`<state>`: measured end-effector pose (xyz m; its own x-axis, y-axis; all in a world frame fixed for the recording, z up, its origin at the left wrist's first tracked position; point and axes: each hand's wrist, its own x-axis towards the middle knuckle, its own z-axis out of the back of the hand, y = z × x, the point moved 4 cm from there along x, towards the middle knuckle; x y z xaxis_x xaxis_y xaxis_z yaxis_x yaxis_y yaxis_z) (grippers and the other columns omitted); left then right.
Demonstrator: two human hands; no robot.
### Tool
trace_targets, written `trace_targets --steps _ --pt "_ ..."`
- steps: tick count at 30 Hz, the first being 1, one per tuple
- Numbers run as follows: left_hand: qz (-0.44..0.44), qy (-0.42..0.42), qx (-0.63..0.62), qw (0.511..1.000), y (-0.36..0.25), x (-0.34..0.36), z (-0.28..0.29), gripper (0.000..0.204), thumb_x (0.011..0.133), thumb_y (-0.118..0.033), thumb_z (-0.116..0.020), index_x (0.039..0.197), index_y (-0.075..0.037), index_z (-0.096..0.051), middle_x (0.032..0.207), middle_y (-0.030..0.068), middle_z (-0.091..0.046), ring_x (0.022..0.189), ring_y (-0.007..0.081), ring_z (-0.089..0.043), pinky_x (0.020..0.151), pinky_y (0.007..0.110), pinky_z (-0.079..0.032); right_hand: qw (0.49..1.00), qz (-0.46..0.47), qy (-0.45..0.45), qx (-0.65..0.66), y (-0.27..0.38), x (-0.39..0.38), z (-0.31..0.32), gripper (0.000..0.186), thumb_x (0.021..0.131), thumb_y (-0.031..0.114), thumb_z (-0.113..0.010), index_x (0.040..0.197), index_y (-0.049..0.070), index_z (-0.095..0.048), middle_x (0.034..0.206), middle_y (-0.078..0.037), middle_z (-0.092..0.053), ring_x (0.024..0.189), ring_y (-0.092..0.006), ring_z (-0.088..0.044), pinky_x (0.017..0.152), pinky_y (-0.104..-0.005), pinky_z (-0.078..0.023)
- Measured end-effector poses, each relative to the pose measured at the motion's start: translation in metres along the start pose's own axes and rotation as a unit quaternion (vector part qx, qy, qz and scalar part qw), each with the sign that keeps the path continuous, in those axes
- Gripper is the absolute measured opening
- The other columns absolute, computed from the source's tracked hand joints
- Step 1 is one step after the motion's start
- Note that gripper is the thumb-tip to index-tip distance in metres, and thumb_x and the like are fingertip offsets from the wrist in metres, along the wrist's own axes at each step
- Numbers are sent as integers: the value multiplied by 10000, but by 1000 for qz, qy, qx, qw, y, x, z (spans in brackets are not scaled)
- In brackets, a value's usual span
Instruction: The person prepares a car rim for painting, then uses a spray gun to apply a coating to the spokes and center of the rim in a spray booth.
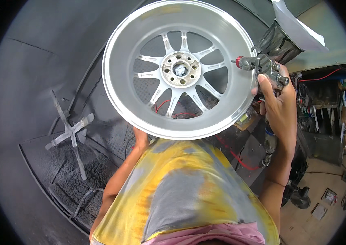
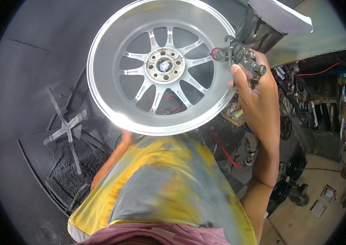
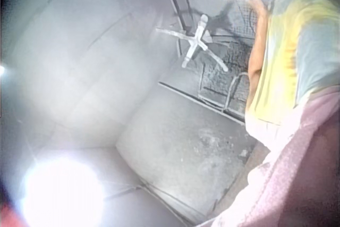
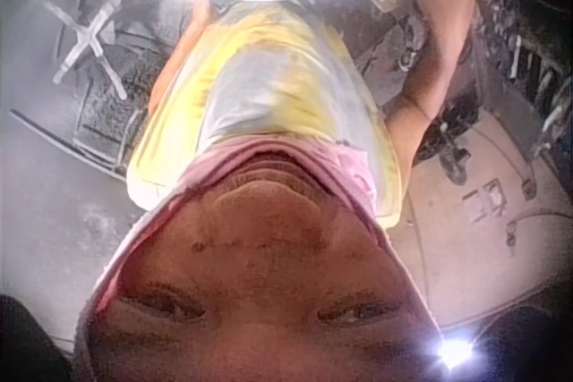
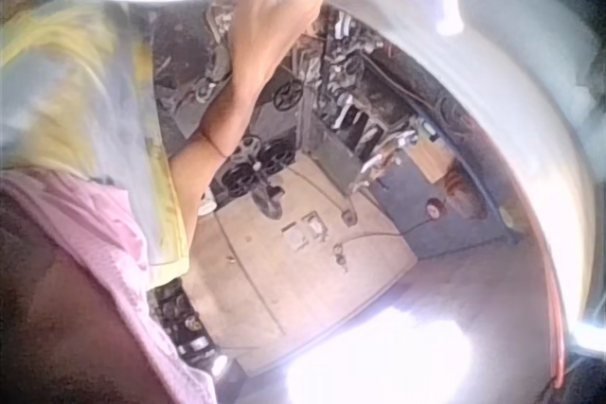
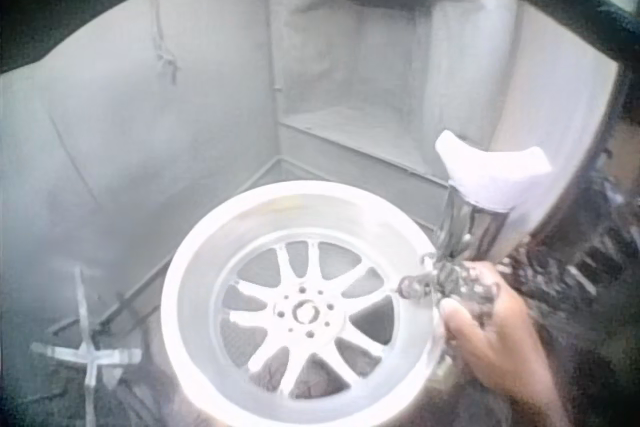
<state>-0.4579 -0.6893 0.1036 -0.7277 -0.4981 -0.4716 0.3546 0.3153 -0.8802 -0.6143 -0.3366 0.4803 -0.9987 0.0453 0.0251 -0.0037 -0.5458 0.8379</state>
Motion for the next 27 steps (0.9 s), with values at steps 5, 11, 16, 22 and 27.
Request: trace_targets --steps 5,11,16,22,27 --pt "-50 3 17 999 -11 -11 -13 377 1059 -227 -592 1298 61 -639 1208 95 -703 1058 202 -673 900 338 -549 999 42 -5 28 0 4 -9 303 1068 154 -609 1337 15 -595 850 -8 -687 618 -13 -558 450 -191 -401" --pt "-26 28 19 999 -43 48 11 370 1059 -225 -590 1294 56 -639 1197 90 -703 1047 194 -675 887 334 -551 995 84 -57 -2 2 8 -5 276 1072 165 -603 1312 30 -604 869 -8 -689 613 -2 -538 445 -186 -394" --pt "-10 88 33 996 -75 116 24 370 1059 -225 -589 1298 54 -636 1196 90 -702 1046 191 -675 884 334 -552 998 47 -48 3 2 3 -10 294 1040 119 -634 1295 -24 -601 874 -43 -687 766 -88 -631 685 -270 -509" --pt "-26 122 30 992 -112 152 25 370 1060 -225 -588 1302 51 -633 1196 89 -700 1045 187 -674 881 333 -552 1000 -2 -11 21 13 -15 -16 326 1044 155 -625 1321 -13 -589 794 -25 -668 647 -66 -574 595 -270 -476" --pt "-36 111 17 993 -96 139 45 370 1060 -225 -587 1306 49 -630 1195 89 -699 1045 184 -674 879 332 -552 999 -7 18 35 23 -25 -19 331 1044 161 -632 1322 -14 -589 848 -33 -690 703 -73 -606 638 -268 -500"
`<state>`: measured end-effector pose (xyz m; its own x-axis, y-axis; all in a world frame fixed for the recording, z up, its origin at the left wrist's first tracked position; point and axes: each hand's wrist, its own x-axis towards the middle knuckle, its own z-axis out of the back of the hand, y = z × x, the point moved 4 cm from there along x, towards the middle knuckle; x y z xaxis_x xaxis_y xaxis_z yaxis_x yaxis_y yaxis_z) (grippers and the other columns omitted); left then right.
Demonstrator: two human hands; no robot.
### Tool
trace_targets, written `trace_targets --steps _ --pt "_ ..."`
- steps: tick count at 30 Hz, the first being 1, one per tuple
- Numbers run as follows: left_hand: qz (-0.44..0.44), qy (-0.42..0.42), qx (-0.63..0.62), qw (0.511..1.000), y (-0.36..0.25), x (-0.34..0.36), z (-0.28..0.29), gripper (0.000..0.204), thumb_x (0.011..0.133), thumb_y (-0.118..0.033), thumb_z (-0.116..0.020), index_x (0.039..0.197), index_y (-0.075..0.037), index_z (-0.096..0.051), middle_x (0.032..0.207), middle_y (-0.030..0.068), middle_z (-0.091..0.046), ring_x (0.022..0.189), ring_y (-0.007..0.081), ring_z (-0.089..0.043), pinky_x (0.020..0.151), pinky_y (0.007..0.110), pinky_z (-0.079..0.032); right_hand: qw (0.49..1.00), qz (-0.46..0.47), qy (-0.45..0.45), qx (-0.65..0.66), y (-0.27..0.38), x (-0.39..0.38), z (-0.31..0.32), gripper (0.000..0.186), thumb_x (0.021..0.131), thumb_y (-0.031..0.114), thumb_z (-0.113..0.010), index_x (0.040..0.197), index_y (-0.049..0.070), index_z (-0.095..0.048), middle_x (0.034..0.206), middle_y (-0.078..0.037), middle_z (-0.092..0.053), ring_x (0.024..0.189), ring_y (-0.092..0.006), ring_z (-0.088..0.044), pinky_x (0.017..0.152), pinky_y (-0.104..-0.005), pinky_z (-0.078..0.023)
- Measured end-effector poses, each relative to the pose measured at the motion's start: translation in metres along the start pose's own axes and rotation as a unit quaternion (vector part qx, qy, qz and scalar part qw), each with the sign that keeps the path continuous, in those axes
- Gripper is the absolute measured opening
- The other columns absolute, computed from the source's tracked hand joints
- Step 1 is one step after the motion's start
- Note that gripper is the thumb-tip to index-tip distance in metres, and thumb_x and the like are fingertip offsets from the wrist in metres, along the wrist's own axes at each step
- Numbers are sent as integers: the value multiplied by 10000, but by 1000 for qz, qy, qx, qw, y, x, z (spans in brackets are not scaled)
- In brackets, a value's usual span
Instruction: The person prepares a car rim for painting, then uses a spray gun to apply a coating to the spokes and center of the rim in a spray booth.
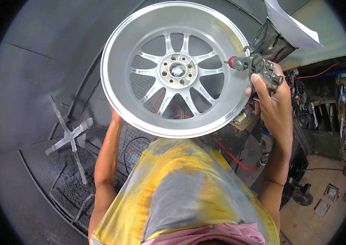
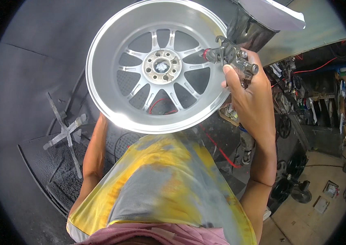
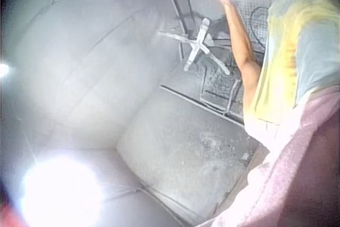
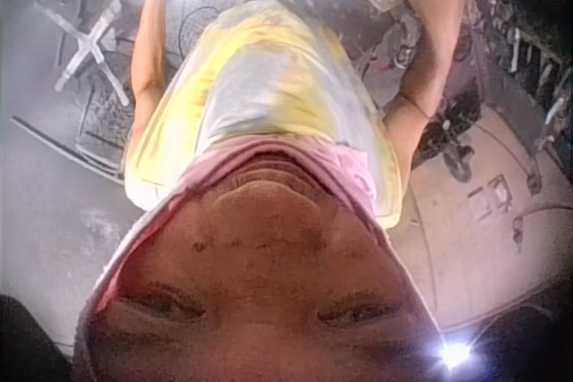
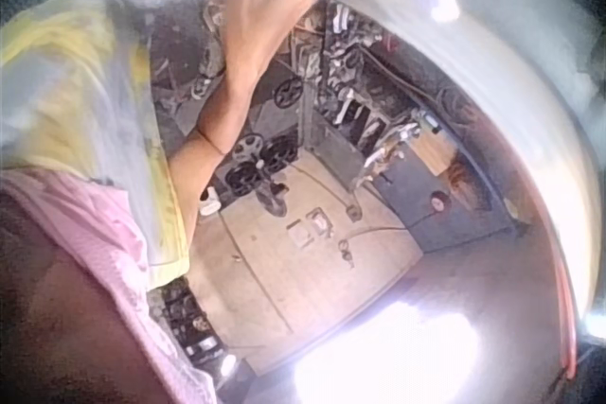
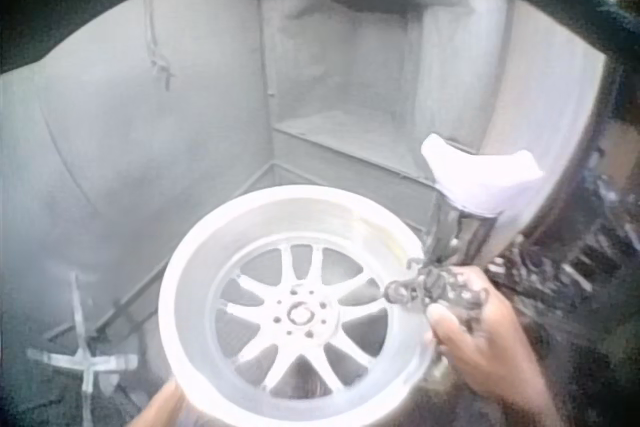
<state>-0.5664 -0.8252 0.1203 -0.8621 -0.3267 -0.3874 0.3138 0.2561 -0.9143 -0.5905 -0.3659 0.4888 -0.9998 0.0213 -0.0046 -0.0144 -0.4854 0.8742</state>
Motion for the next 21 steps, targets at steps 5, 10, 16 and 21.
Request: trace_targets --steps 5,10,16,21 --pt "-10 -10 -16 1000 28 -30 9 370 1060 -225 -586 1309 46 -628 1195 89 -698 1044 181 -674 877 331 -553 998 50 -44 -24 5 0 3 302 1050 137 -631 1303 -23 -595 936 -52 -710 800 -90 -648 726 -274 -528" --pt "-20 -48 -25 998 38 -66 9 362 1060 -222 -584 1306 40 -629 1179 86 -698 1025 175 -678 864 329 -555 995 60 -76 -25 13 -4 6 277 1050 103 -627 1287 -35 -593 942 -57 -714 816 -95 -648 755 -284 -536" --pt "-12 -92 -17 996 29 -77 3 336 1062 -211 -581 1283 35 -642 1115 83 -712 974 173 -692 841 331 -564 998 17 -41 -37 24 -15 1 280 1053 137 -630 1284 -20 -601 852 -29 -679 694 -68 -588 624 -245 -484" --pt "5 -50 2 999 9 -41 8 331 1065 -209 -579 1277 37 -643 1103 89 -717 962 173 -695 832 332 -567 999 38 -36 -15 34 -17 -8 283 1063 156 -614 1305 9 -600 834 -8 -674 617 -29 -545 491 -209 -418"
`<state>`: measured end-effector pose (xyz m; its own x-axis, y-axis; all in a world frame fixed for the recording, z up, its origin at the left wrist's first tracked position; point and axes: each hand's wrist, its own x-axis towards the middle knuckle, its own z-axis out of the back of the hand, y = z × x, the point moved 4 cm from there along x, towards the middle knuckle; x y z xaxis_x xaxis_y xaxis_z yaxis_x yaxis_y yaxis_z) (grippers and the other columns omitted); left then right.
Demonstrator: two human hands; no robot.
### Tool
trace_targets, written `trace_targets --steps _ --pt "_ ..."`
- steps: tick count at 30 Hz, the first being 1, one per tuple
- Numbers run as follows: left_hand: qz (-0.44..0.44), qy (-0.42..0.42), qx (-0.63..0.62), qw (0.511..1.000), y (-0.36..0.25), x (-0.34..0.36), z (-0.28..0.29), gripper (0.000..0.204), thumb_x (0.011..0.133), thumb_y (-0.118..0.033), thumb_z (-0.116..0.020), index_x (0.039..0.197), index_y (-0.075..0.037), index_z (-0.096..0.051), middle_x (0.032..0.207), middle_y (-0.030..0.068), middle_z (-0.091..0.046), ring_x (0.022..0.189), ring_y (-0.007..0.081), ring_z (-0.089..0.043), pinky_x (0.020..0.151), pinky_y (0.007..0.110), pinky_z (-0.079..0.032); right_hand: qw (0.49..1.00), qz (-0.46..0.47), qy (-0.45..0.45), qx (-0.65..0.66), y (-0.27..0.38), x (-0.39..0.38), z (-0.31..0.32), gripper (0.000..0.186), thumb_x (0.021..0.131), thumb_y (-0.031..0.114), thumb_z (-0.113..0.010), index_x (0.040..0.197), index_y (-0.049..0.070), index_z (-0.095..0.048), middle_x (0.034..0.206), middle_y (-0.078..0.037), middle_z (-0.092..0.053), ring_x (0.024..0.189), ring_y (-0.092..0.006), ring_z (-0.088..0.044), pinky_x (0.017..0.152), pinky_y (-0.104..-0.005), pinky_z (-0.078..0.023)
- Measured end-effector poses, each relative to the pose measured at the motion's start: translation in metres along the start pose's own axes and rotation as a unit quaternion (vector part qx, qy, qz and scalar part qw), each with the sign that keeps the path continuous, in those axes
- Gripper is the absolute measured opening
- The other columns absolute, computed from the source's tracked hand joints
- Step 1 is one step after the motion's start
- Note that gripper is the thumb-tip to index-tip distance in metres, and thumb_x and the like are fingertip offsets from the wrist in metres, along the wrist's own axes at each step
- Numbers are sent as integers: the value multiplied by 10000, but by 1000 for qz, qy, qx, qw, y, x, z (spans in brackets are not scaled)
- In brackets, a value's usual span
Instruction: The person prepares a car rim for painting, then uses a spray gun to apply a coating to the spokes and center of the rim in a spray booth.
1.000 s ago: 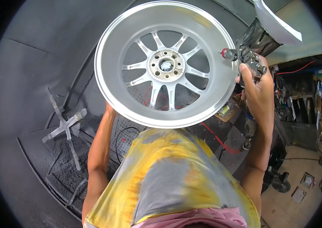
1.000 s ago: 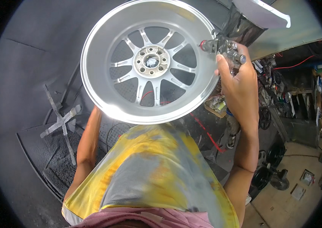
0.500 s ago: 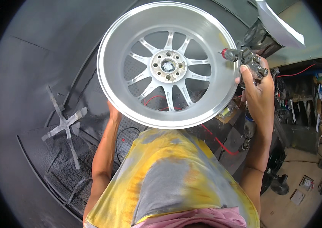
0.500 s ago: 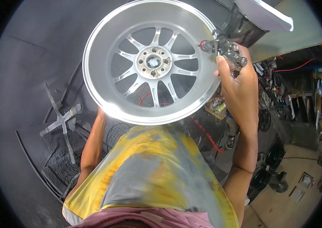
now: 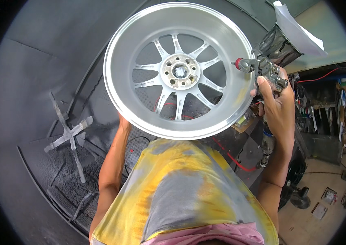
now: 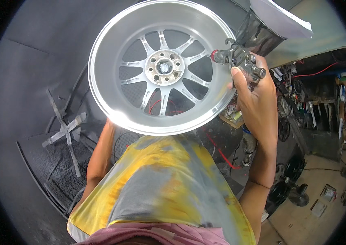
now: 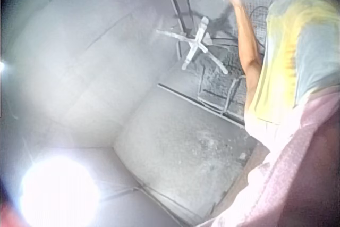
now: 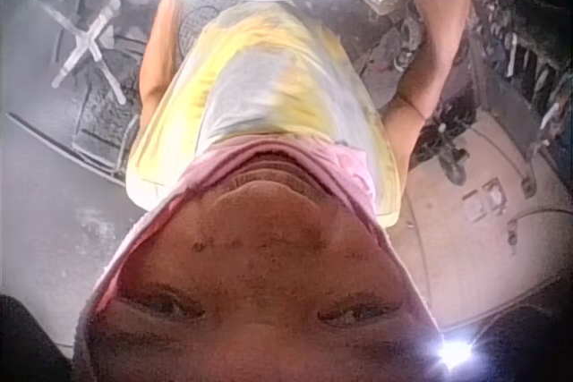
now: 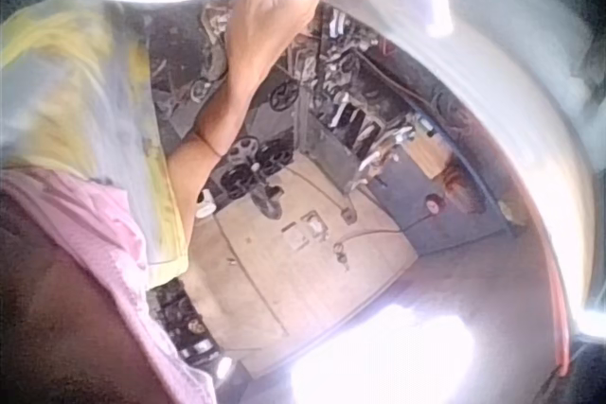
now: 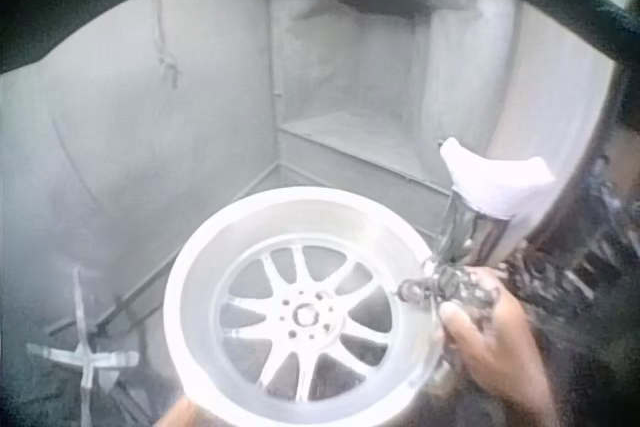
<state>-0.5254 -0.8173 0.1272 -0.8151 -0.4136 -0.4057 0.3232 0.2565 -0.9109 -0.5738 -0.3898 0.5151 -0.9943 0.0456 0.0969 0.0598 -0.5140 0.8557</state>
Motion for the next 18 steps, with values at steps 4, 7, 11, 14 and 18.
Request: trace_targets --steps 4,7,11,14,18 --pt "12 33 18 999 -18 27 0 328 1067 -207 -578 1272 40 -644 1093 94 -721 953 174 -698 825 332 -570 1000 23 11 -7 4 3 -2 272 1068 160 -607 1300 17 -604 838 -4 -679 629 -19 -557 459 -191 -405" --pt "9 45 30 998 -33 45 -2 325 1069 -206 -576 1268 41 -645 1086 98 -724 946 174 -700 819 333 -572 999 17 9 31 4 8 -11 273 1059 144 -617 1284 -9 -599 814 -17 -666 598 -34 -516 519 -234 -418" --pt "2 53 32 998 -50 64 -8 321 1071 -204 -575 1263 43 -646 1076 103 -728 936 174 -703 812 333 -574 1000 20 -8 19 4 17 -17 266 1057 141 -616 1277 -7 -602 804 -13 -667 593 -28 -506 517 -232 -410" --pt "3 47 29 998 -45 64 -8 319 1073 -203 -574 1260 45 -646 1069 106 -730 929 175 -705 807 333 -576 999 22 -15 21 6 20 -18 258 1056 139 -618 1273 0 -605 803 -7 -669 593 -26 -502 514 -229 -401" --pt "8 41 24 999 -31 58 -10 316 1075 -201 -572 1255 47 -647 1059 111 -734 920 175 -708 799 334 -578 998 28 -3 49 1 28 -25 252 1055 139 -622 1269 6 -608 814 -2 -670 592 -26 -501 509 -222 -386"
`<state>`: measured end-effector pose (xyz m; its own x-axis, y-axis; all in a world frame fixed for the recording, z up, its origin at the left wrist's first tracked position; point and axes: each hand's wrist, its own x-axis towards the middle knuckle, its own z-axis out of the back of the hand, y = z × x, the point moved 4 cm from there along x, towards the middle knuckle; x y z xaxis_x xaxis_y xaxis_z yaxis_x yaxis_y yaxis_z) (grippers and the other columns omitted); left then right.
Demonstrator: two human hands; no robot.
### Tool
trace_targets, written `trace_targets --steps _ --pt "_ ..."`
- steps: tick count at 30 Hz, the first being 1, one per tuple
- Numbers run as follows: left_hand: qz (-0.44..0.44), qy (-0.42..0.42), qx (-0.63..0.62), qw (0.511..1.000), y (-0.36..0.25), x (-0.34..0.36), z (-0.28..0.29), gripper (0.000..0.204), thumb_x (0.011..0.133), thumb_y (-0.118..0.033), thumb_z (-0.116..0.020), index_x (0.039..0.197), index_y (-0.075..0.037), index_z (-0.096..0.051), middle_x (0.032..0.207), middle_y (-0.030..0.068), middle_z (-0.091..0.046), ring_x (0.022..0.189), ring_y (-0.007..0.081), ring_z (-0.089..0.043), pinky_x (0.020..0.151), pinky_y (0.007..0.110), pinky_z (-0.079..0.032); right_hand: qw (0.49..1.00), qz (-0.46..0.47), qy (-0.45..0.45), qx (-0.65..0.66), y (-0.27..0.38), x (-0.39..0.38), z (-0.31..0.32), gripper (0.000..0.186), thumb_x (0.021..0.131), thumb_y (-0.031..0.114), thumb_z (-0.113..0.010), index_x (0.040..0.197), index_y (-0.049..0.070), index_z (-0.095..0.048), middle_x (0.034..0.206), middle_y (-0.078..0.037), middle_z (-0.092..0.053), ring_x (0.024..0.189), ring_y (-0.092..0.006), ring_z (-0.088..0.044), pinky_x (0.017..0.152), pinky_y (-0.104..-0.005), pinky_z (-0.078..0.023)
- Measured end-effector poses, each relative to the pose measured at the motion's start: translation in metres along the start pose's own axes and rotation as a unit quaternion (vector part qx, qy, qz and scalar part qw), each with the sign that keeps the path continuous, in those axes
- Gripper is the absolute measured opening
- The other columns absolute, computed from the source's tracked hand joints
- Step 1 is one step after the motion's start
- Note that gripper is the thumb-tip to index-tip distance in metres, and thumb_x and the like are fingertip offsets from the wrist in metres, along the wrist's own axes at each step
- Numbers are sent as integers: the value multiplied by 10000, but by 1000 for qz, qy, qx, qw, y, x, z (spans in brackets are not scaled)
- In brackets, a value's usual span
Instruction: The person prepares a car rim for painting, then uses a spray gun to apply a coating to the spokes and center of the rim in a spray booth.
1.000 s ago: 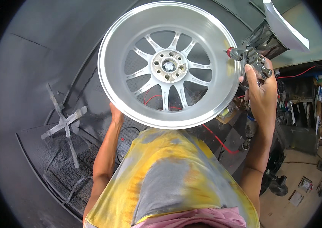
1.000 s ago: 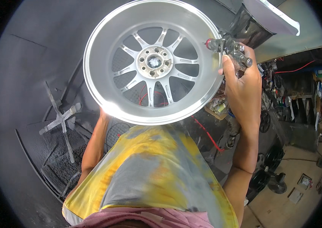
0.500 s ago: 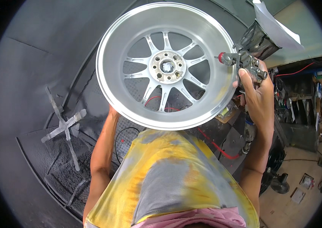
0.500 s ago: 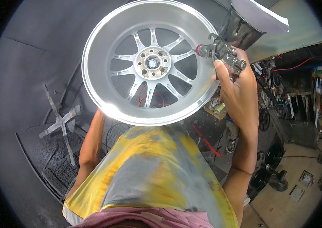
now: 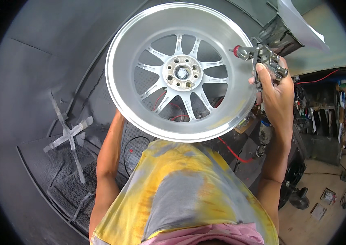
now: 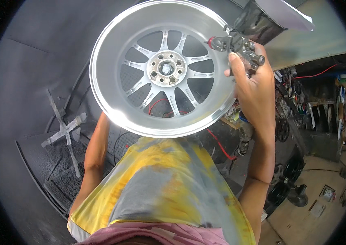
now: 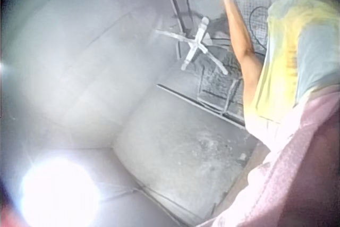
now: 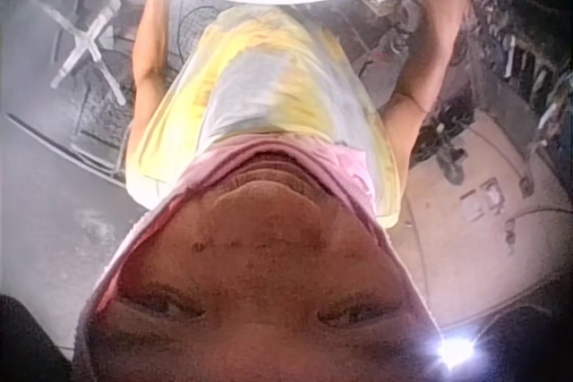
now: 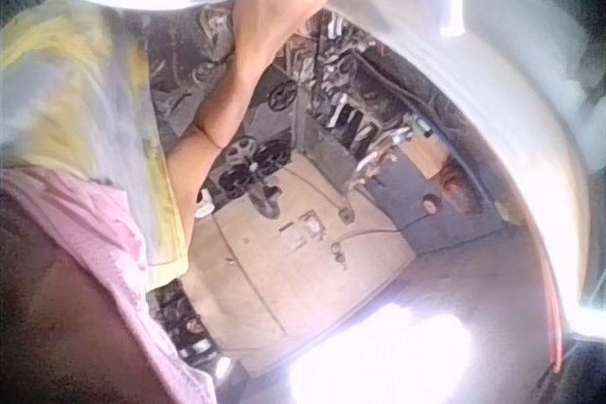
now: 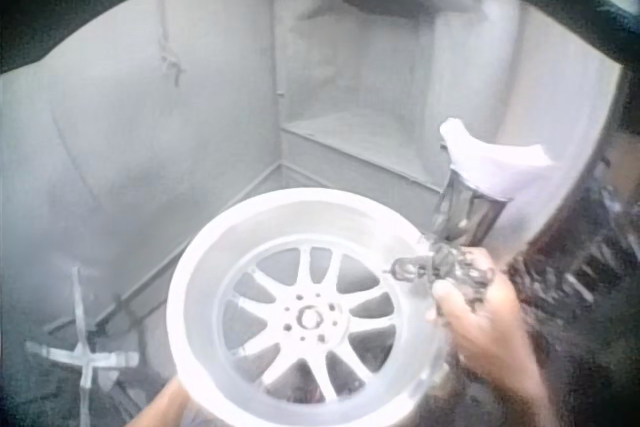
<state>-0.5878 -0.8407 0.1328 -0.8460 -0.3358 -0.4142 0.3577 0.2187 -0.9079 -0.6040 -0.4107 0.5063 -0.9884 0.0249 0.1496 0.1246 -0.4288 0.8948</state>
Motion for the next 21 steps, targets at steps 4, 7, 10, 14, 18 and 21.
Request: trace_targets --steps 4,7,10,14,18,21 --pt "-1 -7 4 1000 -5 6 0 312 1077 -199 -571 1250 49 -648 1050 116 -738 910 175 -711 792 334 -581 998 -19 29 47 2 5 -10 253 1054 140 -624 1264 0 -607 817 -1 -666 599 -28 -516 496 -217 -385" --pt "-4 -9 11 1000 -14 14 0 310 1079 -198 -570 1246 51 -649 1043 120 -741 903 176 -713 787 334 -583 996 -40 14 72 10 5 -14 247 1054 148 -623 1251 -1 -608 837 -13 -672 657 -40 -581 478 -219 -411" --pt "-11 -12 18 1000 -20 18 -3 308 1080 -197 -568 1242 53 -650 1036 123 -744 896 176 -716 781 335 -585 995 -28 43 81 7 12 -15 242 1057 157 -623 1245 5 -613 882 -16 -685 724 -41 -615 484 -213 -425" --pt "-22 -29 26 999 -14 7 -8 305 1083 -195 -567 1237 55 -651 1026 128 -747 887 176 -719 774 335 -587 990 -29 83 112 0 14 -32 240 1056 161 -635 1250 22 -612 900 -19 -684 766 -49 -638 485 -209 -433" --pt "-74 -97 60 991 -6 -27 -9 303 1085 -193 -565 1232 57 -652 1016 133 -751 878 177 -721 767 335 -590 972 -66 184 129 -1 -3 -46 288 1054 164 -642 1295 16 -590 905 -31 -678 743 -69 -640 475 -210 -432" --pt "-167 -185 126 960 -3 -77 -26 301 1086 -192 -564 1228 59 -652 1009 137 -754 871 177 -724 762 336 -592 957 -75 245 134 -8 -17 -47 343 1043 172 -662 1333 8 -579 851 -20 -676 626 -31 -537 491 -217 -405"
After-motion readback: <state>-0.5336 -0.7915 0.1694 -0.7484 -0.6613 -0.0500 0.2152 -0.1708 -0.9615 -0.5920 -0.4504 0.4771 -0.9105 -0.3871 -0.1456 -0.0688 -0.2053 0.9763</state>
